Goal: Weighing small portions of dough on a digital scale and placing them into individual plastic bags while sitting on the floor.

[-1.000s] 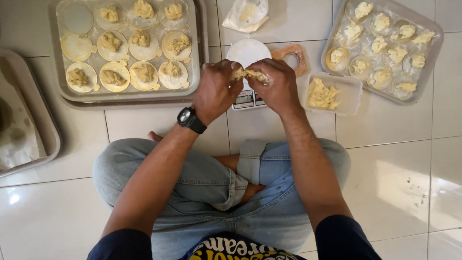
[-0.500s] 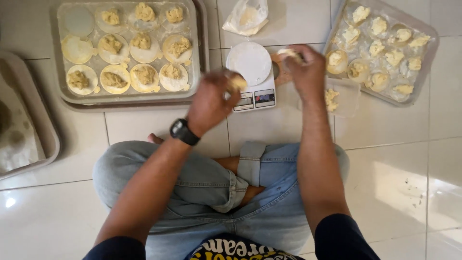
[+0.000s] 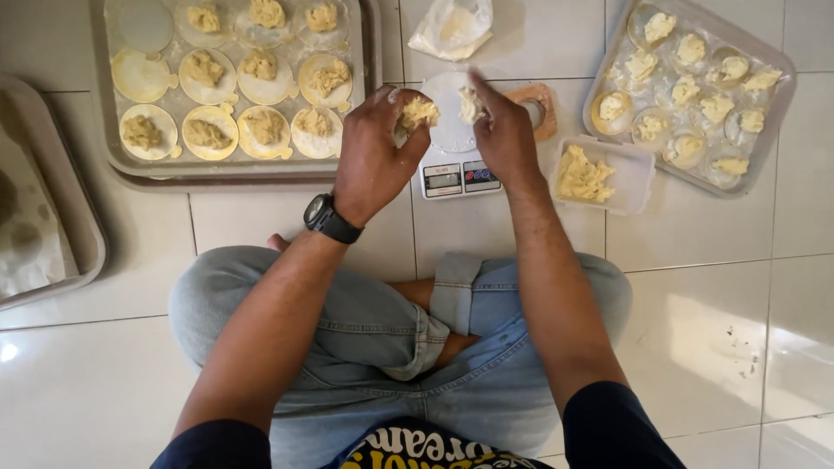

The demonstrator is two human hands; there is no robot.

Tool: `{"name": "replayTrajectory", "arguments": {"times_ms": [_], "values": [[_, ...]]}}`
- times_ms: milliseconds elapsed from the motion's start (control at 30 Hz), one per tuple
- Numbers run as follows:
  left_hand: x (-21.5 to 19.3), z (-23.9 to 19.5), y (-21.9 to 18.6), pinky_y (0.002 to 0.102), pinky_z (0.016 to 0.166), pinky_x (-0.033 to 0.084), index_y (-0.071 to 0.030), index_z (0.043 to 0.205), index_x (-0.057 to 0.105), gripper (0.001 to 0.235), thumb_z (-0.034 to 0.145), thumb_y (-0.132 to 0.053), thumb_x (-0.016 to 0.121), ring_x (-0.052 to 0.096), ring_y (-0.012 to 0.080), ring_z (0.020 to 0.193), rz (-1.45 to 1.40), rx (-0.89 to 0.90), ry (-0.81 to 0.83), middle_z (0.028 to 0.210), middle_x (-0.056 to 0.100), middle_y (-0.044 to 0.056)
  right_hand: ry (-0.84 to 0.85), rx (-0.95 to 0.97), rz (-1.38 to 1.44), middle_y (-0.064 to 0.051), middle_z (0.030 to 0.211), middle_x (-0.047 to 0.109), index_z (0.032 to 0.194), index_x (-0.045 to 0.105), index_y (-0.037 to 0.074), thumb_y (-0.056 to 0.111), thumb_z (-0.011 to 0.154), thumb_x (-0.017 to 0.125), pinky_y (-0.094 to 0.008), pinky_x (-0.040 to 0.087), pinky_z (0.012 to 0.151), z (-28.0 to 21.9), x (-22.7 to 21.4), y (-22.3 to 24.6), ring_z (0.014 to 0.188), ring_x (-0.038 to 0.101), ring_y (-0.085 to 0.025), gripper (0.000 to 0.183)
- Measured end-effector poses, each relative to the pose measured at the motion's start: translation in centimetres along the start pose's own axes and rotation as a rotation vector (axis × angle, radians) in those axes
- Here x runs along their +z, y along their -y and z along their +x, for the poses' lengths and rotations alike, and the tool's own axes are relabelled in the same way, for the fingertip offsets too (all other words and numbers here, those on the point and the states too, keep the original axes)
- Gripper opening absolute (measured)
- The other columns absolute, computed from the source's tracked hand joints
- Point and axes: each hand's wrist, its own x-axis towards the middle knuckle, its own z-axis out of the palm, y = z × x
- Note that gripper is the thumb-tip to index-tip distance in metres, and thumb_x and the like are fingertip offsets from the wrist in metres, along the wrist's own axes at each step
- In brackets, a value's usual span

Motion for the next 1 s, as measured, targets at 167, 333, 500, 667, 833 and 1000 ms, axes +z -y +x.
{"name": "replayTrajectory", "arguments": {"times_ms": [167,333,500,667,833,1000], "values": [[0.0,0.0,0.4,0.039,0.068,0.050,0.001,0.106,0.067,0.025,0.082,-0.001,0.068,0.061,0.0290,0.072,0.009,-0.013,-0.008,0.094,0.067,0.013,0.048,0.143,-0.011,-0.017,0.125,0.070,0.160,0.029,0.016,-0.009,0.084,0.071,-0.032,0.062,0.084,0.1,1.1,-1.5,0.096,0.074,-0.024,0.091],[0.0,0.1,0.3,0.038,0.066,0.048,0.000,0.105,0.067,0.023,0.083,-0.002,0.067,0.059,0.0270,0.070,-0.002,-0.024,0.000,0.090,0.066,0.012,-0.001,0.097,0.041,-0.023,0.146,0.055,0.154,0.038,0.004,-0.009,0.082,0.076,-0.028,0.064,0.081,0.2,1.0,-1.1,0.090,0.074,-0.020,0.083],[0.3,-0.1,0.5,0.040,0.065,0.048,0.000,0.106,0.067,0.024,0.082,-0.003,0.067,0.058,0.0282,0.067,0.015,-0.026,0.008,0.091,0.066,0.014,0.016,0.125,-0.019,-0.011,0.125,0.050,0.153,0.038,0.008,-0.007,0.084,0.077,-0.029,0.057,0.082,0.0,1.6,-1.7,0.087,0.069,-0.014,0.080],[0.3,0.1,0.3,0.038,0.063,0.047,0.001,0.104,0.067,0.021,0.083,-0.002,0.067,0.056,0.0256,0.066,-0.009,-0.023,-0.005,0.089,0.064,0.011,-0.037,0.091,0.046,-0.014,0.130,0.041,0.153,0.034,0.006,-0.011,0.084,0.078,-0.028,0.060,0.087,0.2,2.3,-2.3,0.107,0.064,-0.023,0.083],[0.6,0.1,0.5,0.039,0.063,0.047,0.000,0.104,0.067,0.022,0.083,-0.002,0.067,0.056,0.0264,0.066,0.012,-0.017,-0.002,0.089,0.063,0.012,-0.029,0.112,0.019,-0.011,0.110,0.062,0.149,0.042,0.003,-0.009,0.087,0.074,-0.028,0.059,0.076,0.1,1.8,-1.8,0.086,0.066,-0.017,0.070],[0.6,0.1,0.6,0.037,0.065,0.048,0.000,0.104,0.067,0.022,0.082,-0.002,0.067,0.057,0.0254,0.069,-0.005,-0.032,0.000,0.089,0.064,0.011,-0.058,-0.007,-0.037,-0.023,0.113,0.075,0.140,0.054,-0.007,-0.008,0.084,0.055,-0.035,0.059,0.079,0.1,1.2,-1.1,0.092,0.074,-0.030,0.056]]}}
